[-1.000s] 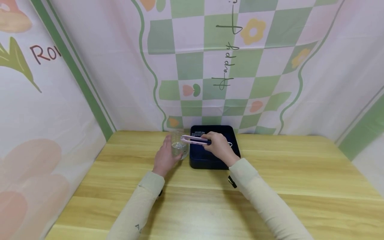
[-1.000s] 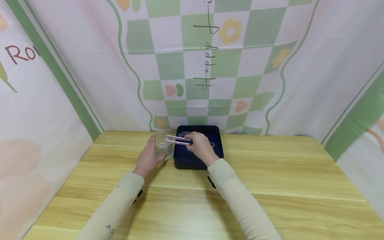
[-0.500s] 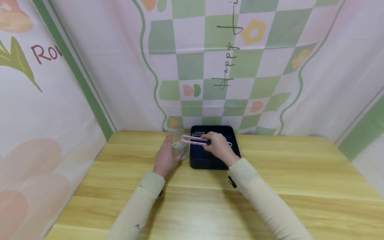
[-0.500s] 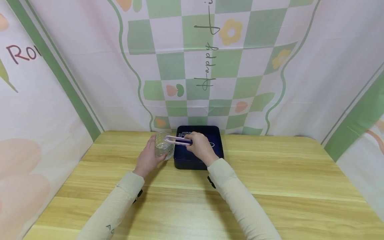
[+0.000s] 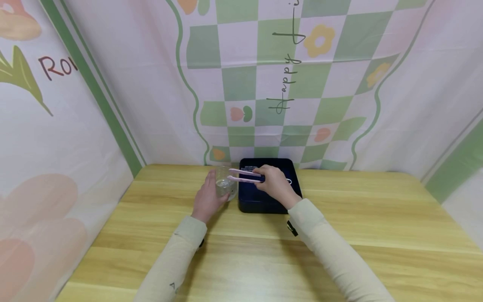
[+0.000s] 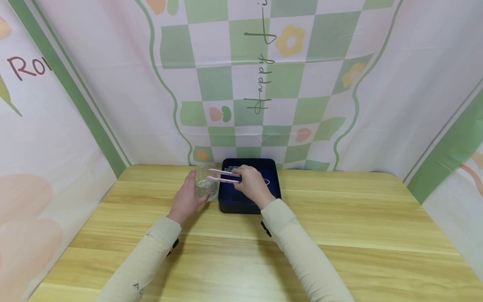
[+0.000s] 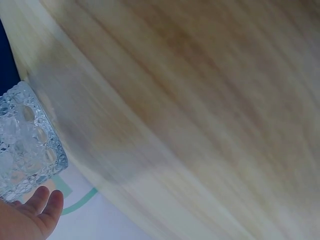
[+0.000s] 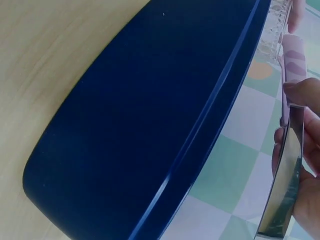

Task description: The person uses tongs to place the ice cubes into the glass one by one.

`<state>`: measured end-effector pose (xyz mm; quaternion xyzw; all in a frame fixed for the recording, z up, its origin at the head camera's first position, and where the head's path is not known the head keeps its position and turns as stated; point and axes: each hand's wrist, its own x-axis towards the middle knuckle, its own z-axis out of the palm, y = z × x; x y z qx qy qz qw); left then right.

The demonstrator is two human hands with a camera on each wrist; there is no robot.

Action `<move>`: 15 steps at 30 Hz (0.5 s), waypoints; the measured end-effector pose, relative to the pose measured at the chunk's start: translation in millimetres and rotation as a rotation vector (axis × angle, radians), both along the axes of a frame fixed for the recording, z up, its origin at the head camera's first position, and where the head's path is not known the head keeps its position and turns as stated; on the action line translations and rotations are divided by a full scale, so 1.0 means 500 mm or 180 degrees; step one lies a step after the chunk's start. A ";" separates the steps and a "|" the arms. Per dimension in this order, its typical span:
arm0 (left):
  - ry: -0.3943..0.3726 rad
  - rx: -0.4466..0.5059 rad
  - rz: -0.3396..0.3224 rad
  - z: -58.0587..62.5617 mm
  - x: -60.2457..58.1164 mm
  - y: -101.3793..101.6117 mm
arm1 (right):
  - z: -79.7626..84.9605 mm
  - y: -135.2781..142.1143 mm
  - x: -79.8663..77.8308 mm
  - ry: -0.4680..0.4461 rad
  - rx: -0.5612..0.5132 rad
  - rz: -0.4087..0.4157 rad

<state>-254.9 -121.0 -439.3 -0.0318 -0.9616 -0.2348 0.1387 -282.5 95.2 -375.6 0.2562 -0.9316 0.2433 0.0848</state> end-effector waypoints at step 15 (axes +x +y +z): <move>0.0068 -0.0036 -0.0015 0.000 0.002 -0.003 | 0.014 0.019 -0.027 0.0020 0.0035 -0.0212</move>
